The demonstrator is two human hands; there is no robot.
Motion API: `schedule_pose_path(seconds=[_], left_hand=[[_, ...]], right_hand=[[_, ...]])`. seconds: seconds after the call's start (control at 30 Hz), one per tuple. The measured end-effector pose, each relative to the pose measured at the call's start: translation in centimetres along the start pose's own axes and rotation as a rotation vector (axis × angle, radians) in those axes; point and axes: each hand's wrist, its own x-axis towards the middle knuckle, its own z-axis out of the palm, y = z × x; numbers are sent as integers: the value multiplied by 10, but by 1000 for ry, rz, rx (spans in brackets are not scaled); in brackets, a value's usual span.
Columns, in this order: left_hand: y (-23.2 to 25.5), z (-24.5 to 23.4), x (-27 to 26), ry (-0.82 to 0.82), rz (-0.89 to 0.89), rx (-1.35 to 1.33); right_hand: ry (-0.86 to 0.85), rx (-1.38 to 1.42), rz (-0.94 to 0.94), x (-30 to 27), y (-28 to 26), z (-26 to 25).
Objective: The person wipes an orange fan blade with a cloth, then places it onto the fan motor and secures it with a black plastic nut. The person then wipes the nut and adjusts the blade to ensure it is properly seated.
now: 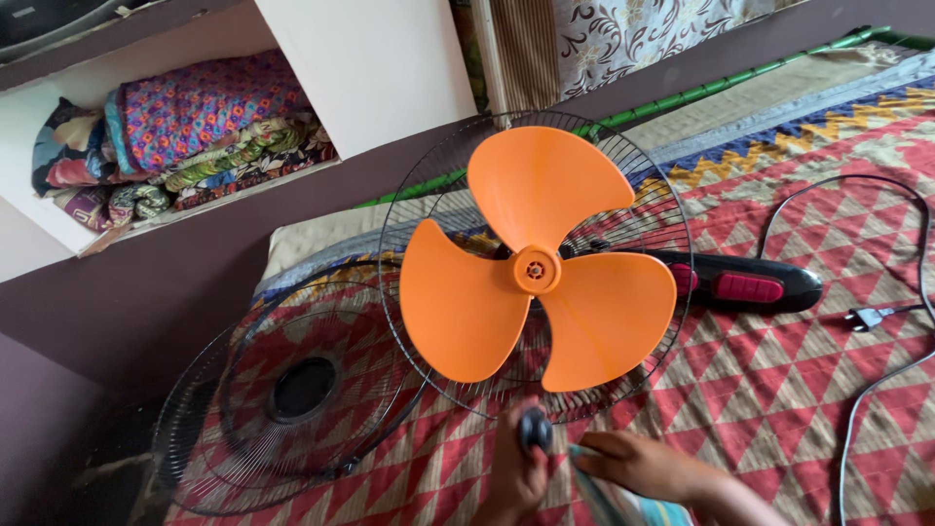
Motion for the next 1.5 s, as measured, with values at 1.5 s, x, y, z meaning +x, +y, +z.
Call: schedule_pose_path(seconds=[1.5], left_hand=[[62,-67,42,195,-563,-615]], right_hand=[[387,-799,-634,27,28,20]])
